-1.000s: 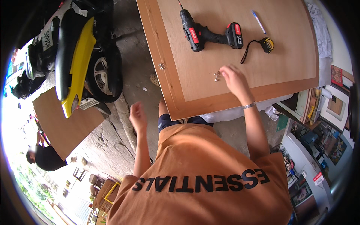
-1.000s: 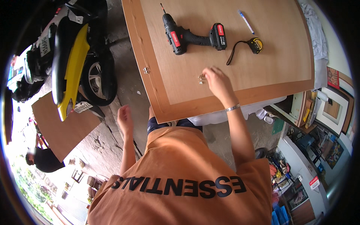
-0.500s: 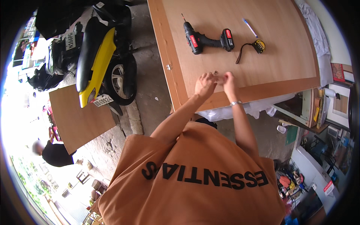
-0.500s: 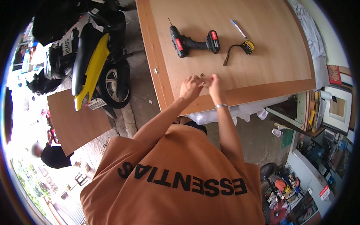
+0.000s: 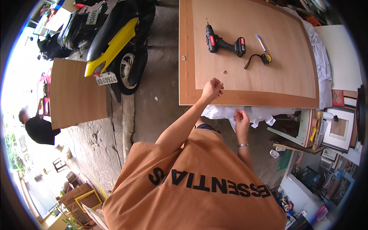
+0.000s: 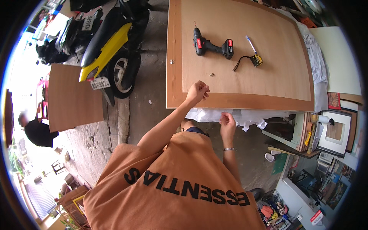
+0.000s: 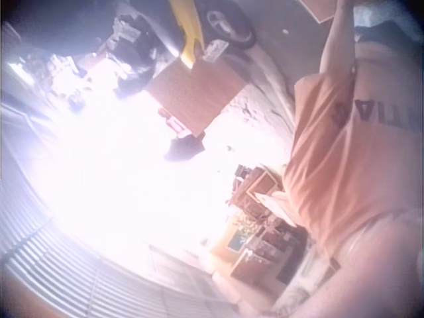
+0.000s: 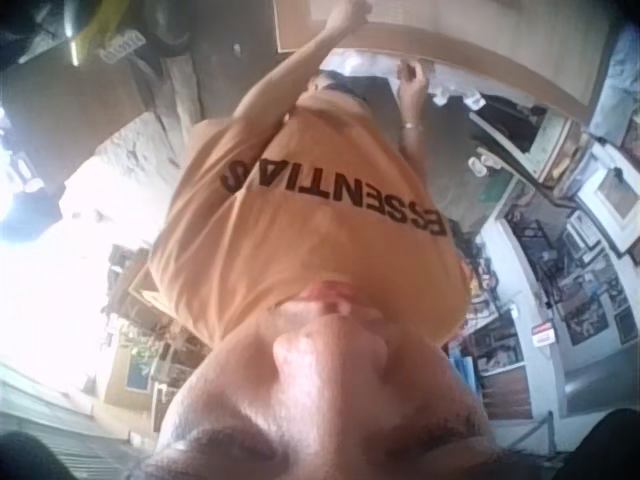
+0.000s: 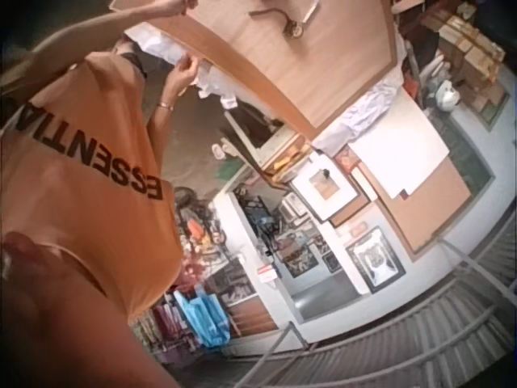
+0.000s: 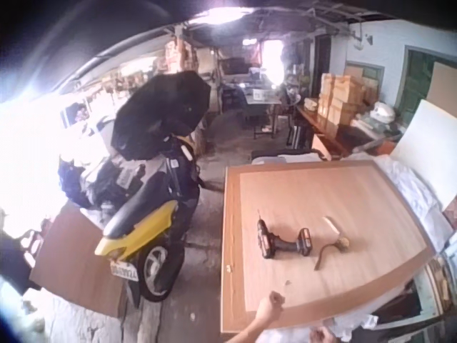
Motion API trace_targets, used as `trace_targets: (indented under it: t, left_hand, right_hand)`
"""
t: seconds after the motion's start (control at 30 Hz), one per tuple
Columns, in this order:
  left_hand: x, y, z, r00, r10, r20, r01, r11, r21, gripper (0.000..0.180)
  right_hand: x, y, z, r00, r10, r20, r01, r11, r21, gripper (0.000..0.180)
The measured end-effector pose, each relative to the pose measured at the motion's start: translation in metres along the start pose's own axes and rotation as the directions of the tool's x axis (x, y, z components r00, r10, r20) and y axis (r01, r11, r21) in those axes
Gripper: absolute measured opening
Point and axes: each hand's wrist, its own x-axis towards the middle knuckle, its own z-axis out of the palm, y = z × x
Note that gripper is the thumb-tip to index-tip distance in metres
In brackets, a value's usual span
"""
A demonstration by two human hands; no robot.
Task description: The person measures and marks a wooden board using a tape measure and a pen. They then use a cordless drill to drive screws into the marked spots on the board.
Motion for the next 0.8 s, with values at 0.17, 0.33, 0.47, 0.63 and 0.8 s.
trace_targets:
  t: [0.17,0.33,0.47,0.63,0.8]
  left_hand:
    - [-0.125,0.002,-0.004,0.991,0.007,0.137,0.069,0.837,-0.543,0.013]
    - [-0.231,-0.016,-0.012,0.974,-0.185,0.132,0.226,0.748,-0.624,0.013]
    - [-0.269,-0.044,-0.004,0.968,-0.229,0.098,0.23,0.672,-0.704,0.014]
    - [-0.279,-0.056,0.029,0.982,-0.157,0.104,0.177,0.573,-0.8,0.005]
    - [-0.25,-0.034,0.108,0.975,-0.145,0.168,0.219,0.507,-0.833,0.008]
  right_hand:
    - [-0.041,-0.045,0.014,0.951,-0.271,0.149,0.284,0.956,-0.07,0.01]
    - [-0.075,-0.085,0.006,0.725,-0.415,0.55,0.506,0.863,-0.016,0.007]
    - [-0.098,-0.085,0.0,0.587,-0.439,0.68,0.53,0.843,0.087,0.007]
    - [-0.095,-0.078,-0.031,0.526,-0.559,0.641,0.639,0.757,0.136,0.01]
    - [-0.063,-0.066,-0.107,0.497,-0.639,0.587,0.725,0.677,0.124,0.01]
